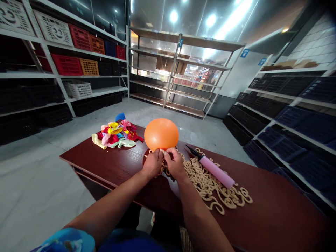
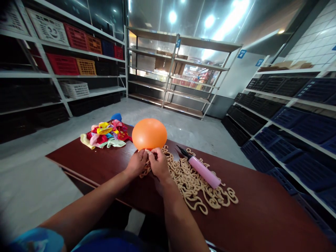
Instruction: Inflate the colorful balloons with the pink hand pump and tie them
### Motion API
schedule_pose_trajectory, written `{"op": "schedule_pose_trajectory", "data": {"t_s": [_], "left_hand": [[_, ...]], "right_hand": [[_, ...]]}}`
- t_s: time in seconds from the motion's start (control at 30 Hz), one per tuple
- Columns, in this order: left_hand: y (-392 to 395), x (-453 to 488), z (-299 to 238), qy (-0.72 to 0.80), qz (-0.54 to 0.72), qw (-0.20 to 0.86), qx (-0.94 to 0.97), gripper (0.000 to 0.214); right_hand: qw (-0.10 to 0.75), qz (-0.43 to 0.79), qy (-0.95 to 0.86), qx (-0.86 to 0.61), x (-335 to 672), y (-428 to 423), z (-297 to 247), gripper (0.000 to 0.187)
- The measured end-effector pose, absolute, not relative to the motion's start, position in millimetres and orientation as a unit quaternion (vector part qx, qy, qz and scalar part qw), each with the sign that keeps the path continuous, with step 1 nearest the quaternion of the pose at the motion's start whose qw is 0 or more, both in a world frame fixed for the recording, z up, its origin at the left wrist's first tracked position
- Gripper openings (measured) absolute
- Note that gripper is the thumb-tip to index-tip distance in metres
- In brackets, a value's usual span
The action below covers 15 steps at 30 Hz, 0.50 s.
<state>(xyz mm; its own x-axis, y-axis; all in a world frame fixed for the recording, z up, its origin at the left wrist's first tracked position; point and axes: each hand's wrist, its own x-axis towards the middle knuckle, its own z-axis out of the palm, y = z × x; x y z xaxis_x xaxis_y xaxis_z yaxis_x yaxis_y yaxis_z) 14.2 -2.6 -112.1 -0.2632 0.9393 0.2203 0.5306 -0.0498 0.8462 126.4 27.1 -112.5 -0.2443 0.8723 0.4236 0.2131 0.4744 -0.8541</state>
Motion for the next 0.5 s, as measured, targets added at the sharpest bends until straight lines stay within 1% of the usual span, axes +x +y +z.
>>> {"op": "schedule_pose_trajectory", "data": {"t_s": [0.1, 0.17, 0.3, 0.43, 0.5], "left_hand": [[0, 20, -113, 0.614, 0.498, 0.238, 0.564, 0.025], [1, 23, -112, 0.603, 0.512, 0.251, 0.558, 0.025], [2, 24, -109, 0.595, 0.519, 0.274, 0.549, 0.023], [6, 17, -112, 0.615, 0.524, 0.272, 0.523, 0.022], [8, 14, -116, 0.616, 0.525, 0.275, 0.518, 0.024]], "right_hand": [[0.510, 0.258, -0.713, -0.406, 124, 28, -116, 0.016], [0.522, 0.224, -0.706, -0.423, 123, 29, -117, 0.014], [0.542, 0.197, -0.692, -0.433, 122, 28, -118, 0.013], [0.548, 0.191, -0.734, -0.352, 122, 25, -114, 0.011], [0.548, 0.207, -0.744, -0.323, 122, 24, -113, 0.011]]}}
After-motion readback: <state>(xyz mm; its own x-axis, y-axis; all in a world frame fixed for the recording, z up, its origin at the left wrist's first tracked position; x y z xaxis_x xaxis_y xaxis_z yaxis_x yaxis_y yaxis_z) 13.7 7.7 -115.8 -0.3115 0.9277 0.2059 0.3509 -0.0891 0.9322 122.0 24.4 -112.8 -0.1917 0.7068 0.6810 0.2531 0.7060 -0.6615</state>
